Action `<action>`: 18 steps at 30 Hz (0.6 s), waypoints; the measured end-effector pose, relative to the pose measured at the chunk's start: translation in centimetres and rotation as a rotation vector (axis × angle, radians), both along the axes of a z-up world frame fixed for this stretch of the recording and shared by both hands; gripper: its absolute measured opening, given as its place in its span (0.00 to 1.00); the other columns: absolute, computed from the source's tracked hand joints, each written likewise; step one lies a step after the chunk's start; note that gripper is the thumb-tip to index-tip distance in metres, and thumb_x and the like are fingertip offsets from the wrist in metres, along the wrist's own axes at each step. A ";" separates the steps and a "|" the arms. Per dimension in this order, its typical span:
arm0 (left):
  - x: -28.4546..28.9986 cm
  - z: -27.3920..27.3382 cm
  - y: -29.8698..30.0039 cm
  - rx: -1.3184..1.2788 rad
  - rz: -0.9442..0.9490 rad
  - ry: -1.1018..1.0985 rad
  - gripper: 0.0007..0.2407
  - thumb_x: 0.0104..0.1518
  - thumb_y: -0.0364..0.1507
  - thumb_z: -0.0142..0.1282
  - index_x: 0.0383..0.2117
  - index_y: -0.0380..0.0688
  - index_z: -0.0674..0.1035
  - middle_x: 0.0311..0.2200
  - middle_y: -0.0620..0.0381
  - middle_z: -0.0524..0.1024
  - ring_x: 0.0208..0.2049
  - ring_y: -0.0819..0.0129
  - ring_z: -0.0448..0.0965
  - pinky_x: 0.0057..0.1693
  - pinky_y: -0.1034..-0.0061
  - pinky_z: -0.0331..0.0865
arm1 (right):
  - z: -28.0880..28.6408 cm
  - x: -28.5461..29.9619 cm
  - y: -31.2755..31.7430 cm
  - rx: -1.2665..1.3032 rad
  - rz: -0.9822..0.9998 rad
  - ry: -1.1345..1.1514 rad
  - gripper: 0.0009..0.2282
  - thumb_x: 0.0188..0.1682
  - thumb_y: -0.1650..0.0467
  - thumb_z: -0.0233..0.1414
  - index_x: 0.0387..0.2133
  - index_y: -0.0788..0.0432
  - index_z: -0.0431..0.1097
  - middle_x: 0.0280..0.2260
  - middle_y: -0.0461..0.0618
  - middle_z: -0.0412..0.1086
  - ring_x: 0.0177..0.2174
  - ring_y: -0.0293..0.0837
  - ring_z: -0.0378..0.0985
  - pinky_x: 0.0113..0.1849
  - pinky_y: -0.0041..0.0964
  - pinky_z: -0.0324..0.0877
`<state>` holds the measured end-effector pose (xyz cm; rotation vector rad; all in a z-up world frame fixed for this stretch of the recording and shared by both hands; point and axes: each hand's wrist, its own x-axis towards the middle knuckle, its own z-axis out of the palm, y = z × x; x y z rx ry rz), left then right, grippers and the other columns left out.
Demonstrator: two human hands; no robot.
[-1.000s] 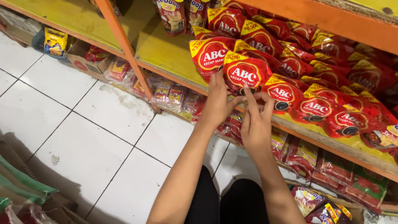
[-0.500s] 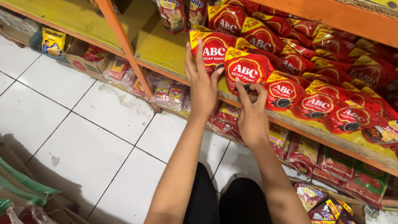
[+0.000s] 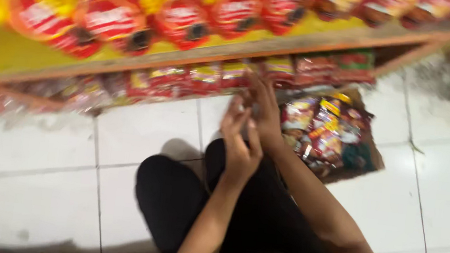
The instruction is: The person takes several red and yellow packets of sauce from a box on the floor and places them onto a low shelf in a grocery store, organizing them alongside existing stock.
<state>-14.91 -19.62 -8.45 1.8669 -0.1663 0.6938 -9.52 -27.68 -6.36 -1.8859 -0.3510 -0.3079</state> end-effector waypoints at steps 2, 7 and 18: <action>0.2 -2.2 -3.4 0.045 -0.180 0.124 0.19 0.68 0.24 0.51 0.64 0.36 0.64 0.67 0.33 0.61 0.70 0.40 0.62 0.74 0.54 0.58 | -3.5 -0.8 -5.2 0.005 -0.171 0.102 0.29 0.46 0.77 0.50 0.65 0.59 0.56 0.54 0.58 0.64 0.43 0.51 0.73 0.43 0.42 0.73; 3.5 -10.5 -9.6 0.424 -0.417 0.262 0.22 0.57 0.27 0.56 0.58 0.31 0.68 0.61 0.26 0.60 0.61 0.31 0.61 0.65 0.48 0.55 | -11.9 -6.4 -18.8 -0.120 -0.613 0.318 0.20 0.56 0.77 0.46 0.62 0.60 0.58 0.54 0.61 0.70 0.39 0.52 0.81 0.36 0.39 0.75; 3.8 -22.8 -13.4 0.250 -0.708 0.390 0.12 0.62 0.21 0.50 0.50 0.43 0.80 0.52 0.44 0.76 0.59 0.48 0.71 0.65 0.61 0.62 | -24.2 -9.3 -25.4 -0.720 -0.364 0.127 0.31 0.35 0.75 0.55 0.59 0.58 0.65 0.58 0.63 0.64 0.55 0.66 0.67 0.52 0.52 0.68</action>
